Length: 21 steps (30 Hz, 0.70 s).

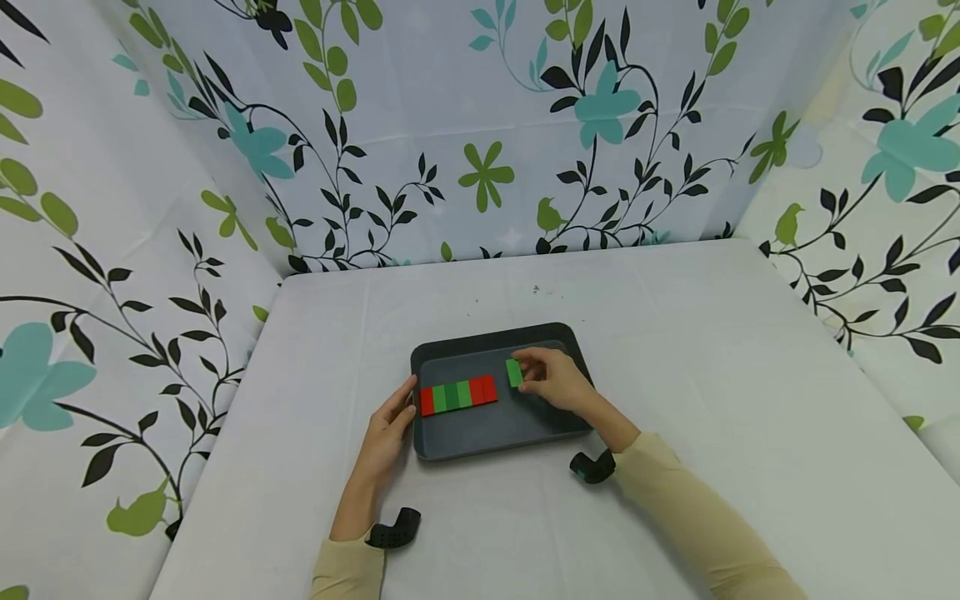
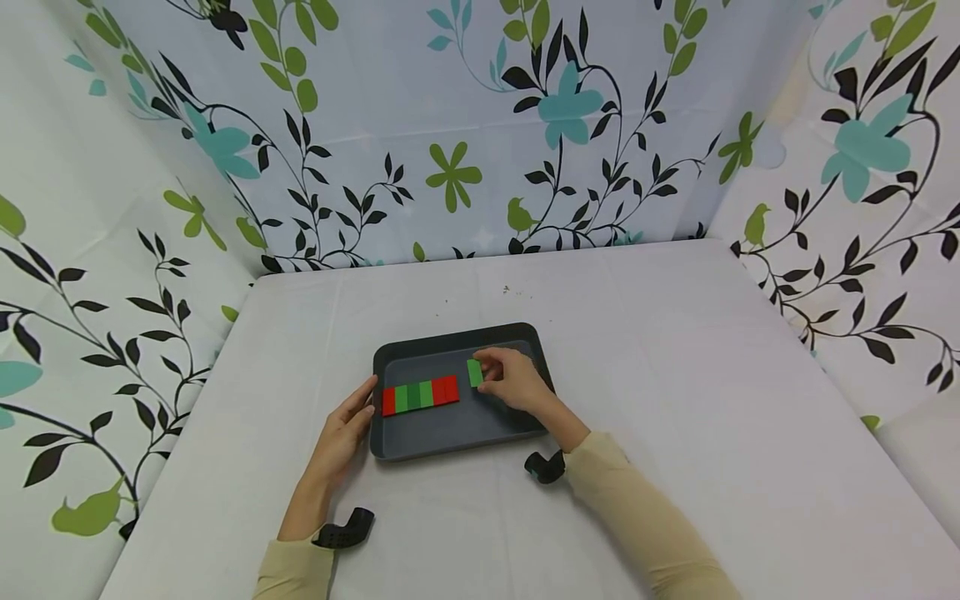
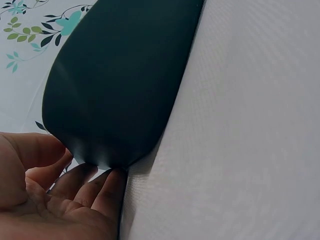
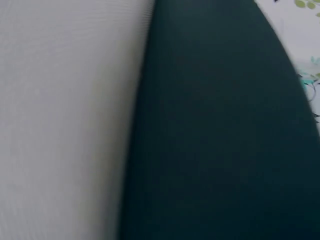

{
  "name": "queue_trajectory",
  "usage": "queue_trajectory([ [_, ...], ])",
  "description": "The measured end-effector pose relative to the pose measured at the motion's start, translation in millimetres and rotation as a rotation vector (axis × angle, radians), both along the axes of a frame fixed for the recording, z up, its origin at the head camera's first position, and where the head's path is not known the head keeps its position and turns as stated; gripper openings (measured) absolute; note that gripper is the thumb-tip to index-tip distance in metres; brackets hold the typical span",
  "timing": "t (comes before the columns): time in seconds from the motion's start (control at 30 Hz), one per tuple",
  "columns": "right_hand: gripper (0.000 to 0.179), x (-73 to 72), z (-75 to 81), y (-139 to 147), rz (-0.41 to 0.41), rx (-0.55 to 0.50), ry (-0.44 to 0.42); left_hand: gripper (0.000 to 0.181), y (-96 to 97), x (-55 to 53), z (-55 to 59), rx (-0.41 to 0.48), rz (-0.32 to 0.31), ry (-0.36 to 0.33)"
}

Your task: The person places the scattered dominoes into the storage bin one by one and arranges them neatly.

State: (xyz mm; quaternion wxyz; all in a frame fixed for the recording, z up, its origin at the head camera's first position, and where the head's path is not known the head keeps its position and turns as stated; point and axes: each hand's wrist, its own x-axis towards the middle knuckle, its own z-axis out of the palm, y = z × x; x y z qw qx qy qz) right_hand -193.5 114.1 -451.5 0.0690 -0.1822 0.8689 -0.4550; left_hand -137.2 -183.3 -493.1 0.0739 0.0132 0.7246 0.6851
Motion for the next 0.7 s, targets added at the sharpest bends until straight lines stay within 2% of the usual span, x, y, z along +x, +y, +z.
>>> queue_trajectory([
  [0.23,0.048,-2.5,-7.1,-12,0.011,0.094,-0.021,0.050,0.4,1.1,1.2,0.012,0.001,0.002],
  [0.47,0.046,-3.1,-12.0,-19,0.014,0.153,0.003,0.051,0.5,0.4,1.0,0.008,-0.001,0.006],
  [0.7,0.046,-3.3,-13.8,-24,0.007,0.165,-0.015,0.051,0.3,1.2,1.6,0.018,-0.001,-0.005],
])
